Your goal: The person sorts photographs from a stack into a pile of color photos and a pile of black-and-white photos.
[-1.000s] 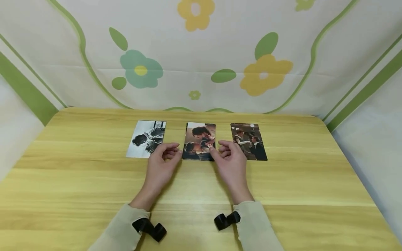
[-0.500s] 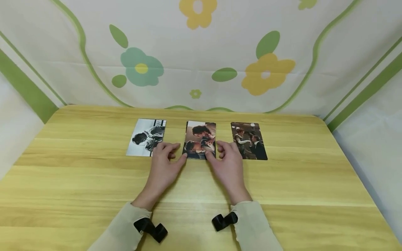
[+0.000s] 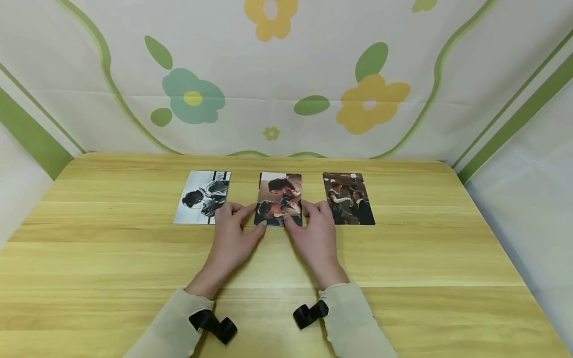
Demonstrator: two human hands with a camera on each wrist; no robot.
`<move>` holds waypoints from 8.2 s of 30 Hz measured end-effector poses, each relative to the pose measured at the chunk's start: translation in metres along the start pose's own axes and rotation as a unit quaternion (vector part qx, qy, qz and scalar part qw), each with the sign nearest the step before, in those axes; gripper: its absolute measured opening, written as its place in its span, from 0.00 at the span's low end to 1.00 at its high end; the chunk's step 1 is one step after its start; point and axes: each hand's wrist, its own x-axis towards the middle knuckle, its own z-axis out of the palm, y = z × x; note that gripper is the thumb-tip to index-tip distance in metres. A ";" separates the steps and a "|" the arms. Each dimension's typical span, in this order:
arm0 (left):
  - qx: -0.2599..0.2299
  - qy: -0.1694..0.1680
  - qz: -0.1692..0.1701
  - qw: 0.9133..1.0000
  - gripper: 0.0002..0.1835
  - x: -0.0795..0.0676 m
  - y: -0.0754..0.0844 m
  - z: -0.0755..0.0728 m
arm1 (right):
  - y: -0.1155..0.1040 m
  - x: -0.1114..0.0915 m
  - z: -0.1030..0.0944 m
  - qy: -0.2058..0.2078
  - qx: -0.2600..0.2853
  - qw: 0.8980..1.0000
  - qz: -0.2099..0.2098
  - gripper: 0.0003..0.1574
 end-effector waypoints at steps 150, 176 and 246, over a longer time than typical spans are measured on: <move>-0.141 -0.062 -0.067 0.986 0.11 0.009 0.095 0.116 | 0.083 0.022 -0.090 0.124 0.014 0.979 0.160 0.26; -0.224 -0.129 -0.099 0.961 0.14 0.002 0.106 0.056 | 0.081 0.020 -0.092 0.166 0.080 0.968 0.171 0.28; -0.126 0.000 -0.087 0.988 0.19 0.010 0.012 -0.004 | 0.007 0.002 -0.015 0.004 0.110 0.993 0.033 0.22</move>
